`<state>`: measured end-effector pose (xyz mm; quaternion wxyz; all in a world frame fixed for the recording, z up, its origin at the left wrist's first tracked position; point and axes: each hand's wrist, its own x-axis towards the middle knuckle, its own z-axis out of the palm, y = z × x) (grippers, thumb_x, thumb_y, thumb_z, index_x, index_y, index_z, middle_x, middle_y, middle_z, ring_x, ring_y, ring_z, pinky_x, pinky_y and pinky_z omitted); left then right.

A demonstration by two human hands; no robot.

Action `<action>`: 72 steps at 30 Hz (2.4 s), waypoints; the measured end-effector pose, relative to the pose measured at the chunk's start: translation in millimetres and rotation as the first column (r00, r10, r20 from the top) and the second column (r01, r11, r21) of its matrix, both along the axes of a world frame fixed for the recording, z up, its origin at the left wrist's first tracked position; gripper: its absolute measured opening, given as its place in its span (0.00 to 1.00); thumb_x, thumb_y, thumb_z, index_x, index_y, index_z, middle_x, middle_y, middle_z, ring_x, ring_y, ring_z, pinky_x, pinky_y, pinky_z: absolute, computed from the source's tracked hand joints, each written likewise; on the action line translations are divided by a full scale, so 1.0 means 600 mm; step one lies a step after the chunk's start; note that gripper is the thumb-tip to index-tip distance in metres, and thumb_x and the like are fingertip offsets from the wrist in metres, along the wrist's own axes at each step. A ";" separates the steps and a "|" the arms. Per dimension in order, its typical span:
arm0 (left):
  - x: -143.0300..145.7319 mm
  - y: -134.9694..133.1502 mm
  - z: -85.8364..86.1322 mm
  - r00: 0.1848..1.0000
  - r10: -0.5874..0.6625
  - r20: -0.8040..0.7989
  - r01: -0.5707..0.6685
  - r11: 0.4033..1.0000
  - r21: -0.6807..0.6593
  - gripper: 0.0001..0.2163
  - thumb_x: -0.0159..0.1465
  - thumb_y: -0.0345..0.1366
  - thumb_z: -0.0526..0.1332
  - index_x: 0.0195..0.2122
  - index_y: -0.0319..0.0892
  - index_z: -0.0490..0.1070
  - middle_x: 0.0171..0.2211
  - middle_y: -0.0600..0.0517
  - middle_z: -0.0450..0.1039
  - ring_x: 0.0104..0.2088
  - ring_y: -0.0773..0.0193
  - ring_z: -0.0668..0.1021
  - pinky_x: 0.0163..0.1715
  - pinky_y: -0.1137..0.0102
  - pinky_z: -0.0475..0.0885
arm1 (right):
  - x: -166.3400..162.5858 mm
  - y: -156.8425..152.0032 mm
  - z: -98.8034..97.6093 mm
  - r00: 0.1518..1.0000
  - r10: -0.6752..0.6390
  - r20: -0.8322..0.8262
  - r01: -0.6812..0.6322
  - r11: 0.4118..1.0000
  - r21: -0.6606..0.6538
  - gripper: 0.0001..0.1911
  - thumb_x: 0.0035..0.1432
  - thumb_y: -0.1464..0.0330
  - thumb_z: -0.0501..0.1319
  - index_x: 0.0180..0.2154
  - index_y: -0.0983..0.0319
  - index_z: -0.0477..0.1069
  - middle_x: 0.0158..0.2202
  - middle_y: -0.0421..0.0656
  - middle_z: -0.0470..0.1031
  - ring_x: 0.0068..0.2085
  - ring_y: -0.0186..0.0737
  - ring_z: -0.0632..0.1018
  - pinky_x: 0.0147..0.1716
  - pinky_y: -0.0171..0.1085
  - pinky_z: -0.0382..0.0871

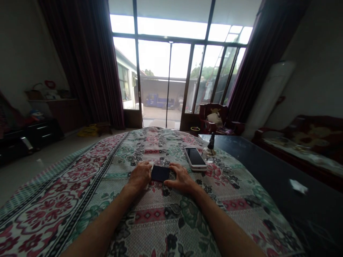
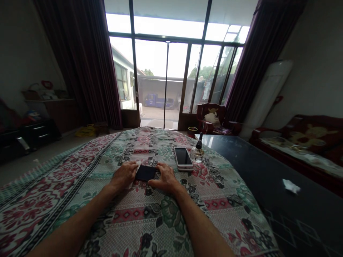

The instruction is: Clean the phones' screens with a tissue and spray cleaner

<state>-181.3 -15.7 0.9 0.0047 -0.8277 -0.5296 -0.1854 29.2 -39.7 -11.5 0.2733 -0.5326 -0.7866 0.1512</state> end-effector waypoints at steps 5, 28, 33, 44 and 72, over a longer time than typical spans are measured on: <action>0.038 -0.033 0.003 0.979 -0.201 -0.020 0.201 0.980 0.010 0.10 0.64 0.28 0.54 0.36 0.42 0.75 0.40 0.48 0.75 0.45 0.59 0.74 0.50 0.67 0.66 | 0.000 0.003 -0.005 1.000 -0.005 -0.011 0.005 1.000 -0.004 0.34 0.42 0.60 0.71 0.51 0.64 0.70 0.59 0.54 0.64 0.61 0.54 0.64 0.60 0.51 0.53; 0.032 -0.029 0.005 0.899 -0.435 0.043 0.435 0.900 -0.007 0.11 0.66 0.31 0.52 0.36 0.43 0.75 0.39 0.49 0.73 0.42 0.60 0.72 0.45 0.66 0.67 | 0.008 0.000 0.001 0.998 0.059 0.032 -0.059 0.998 -0.020 0.34 0.45 0.60 0.69 0.55 0.62 0.68 0.61 0.52 0.62 0.62 0.53 0.62 0.61 0.51 0.52; 0.009 -0.038 0.032 0.836 -0.545 0.061 0.548 0.829 -0.109 0.14 0.67 0.31 0.52 0.31 0.45 0.77 0.40 0.51 0.75 0.38 0.66 0.73 0.42 0.70 0.66 | 0.013 -0.003 0.013 0.994 0.099 0.039 -0.095 0.992 -0.087 0.35 0.46 0.63 0.66 0.57 0.64 0.66 0.63 0.53 0.59 0.63 0.54 0.60 0.62 0.51 0.50; -0.010 -0.017 0.028 0.896 -0.431 0.102 0.441 0.890 -0.114 0.12 0.62 0.27 0.55 0.31 0.45 0.77 0.39 0.53 0.78 0.38 0.67 0.76 0.42 0.72 0.67 | 0.015 0.002 0.015 0.991 0.122 0.046 -0.117 0.988 -0.100 0.32 0.46 0.70 0.59 0.56 0.65 0.66 0.62 0.53 0.60 0.63 0.52 0.61 0.62 0.48 0.50; -0.005 -0.007 0.007 0.944 -0.326 0.048 0.327 0.945 -0.017 0.13 0.64 0.27 0.51 0.36 0.42 0.77 0.40 0.48 0.76 0.43 0.62 0.75 0.48 0.69 0.66 | -0.013 -0.005 -0.007 0.992 0.005 0.124 -0.010 0.999 0.043 0.39 0.46 0.52 0.67 0.56 0.63 0.64 0.59 0.54 0.63 0.61 0.57 0.62 0.60 0.53 0.52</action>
